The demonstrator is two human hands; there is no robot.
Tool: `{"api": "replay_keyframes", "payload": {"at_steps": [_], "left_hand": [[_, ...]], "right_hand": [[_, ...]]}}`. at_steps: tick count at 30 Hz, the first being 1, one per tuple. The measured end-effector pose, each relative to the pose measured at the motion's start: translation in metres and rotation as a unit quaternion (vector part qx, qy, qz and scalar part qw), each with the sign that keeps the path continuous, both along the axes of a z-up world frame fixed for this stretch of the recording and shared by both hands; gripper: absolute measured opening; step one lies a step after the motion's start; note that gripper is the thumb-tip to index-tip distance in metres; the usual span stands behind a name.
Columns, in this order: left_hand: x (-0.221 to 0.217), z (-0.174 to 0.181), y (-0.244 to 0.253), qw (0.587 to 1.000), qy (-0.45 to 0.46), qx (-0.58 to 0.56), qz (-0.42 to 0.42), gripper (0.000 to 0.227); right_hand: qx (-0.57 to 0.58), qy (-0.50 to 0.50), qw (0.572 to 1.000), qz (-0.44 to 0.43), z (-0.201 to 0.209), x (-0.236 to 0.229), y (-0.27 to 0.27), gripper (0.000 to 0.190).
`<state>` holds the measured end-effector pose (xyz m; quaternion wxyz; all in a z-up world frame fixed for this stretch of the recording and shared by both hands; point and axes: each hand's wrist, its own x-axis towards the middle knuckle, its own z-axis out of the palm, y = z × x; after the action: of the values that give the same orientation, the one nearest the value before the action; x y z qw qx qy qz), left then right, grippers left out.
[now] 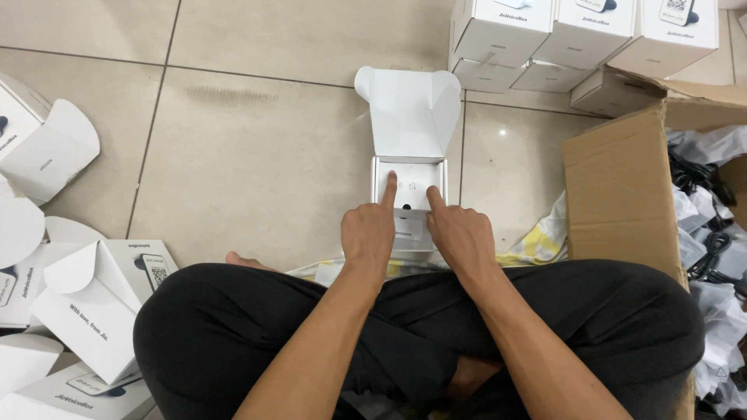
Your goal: The person packs electronic devices, cables, and instruction sheets into white product boxes.
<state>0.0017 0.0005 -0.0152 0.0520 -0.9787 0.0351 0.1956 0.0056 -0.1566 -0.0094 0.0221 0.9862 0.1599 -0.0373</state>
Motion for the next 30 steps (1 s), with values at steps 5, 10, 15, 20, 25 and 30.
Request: {"api": "replay_keyframes", "payload": {"at_steps": [5,10,15,20,25,30], "left_hand": [[0.003,-0.013,0.001,0.999,-0.049,-0.022,0.003,0.089],[0.003,-0.012,0.003,0.999,-0.031,-0.036,0.001,0.086],[0.004,-0.006,0.003,0.998,-0.032,-0.045,0.012,0.088],[0.004,0.003,0.003,0.999,0.002,-0.042,0.022,0.091],[0.002,-0.008,0.004,0.999,-0.027,-0.042,0.017,0.092],[0.003,0.000,0.002,0.998,-0.020,-0.056,0.028,0.093]], "right_hand": [[0.031,0.010,0.999,-0.018,0.004,-0.002,0.002,0.039],[0.050,0.023,0.998,-0.035,-0.002,-0.001,0.002,0.036],[0.056,0.028,0.997,-0.035,-0.001,0.000,0.002,0.036],[0.043,0.034,0.998,-0.029,0.003,-0.002,0.001,0.036],[0.116,0.080,0.987,-0.081,0.030,0.000,0.001,0.043],[0.246,0.070,0.957,-0.134,0.039,0.021,-0.008,0.057]]}}
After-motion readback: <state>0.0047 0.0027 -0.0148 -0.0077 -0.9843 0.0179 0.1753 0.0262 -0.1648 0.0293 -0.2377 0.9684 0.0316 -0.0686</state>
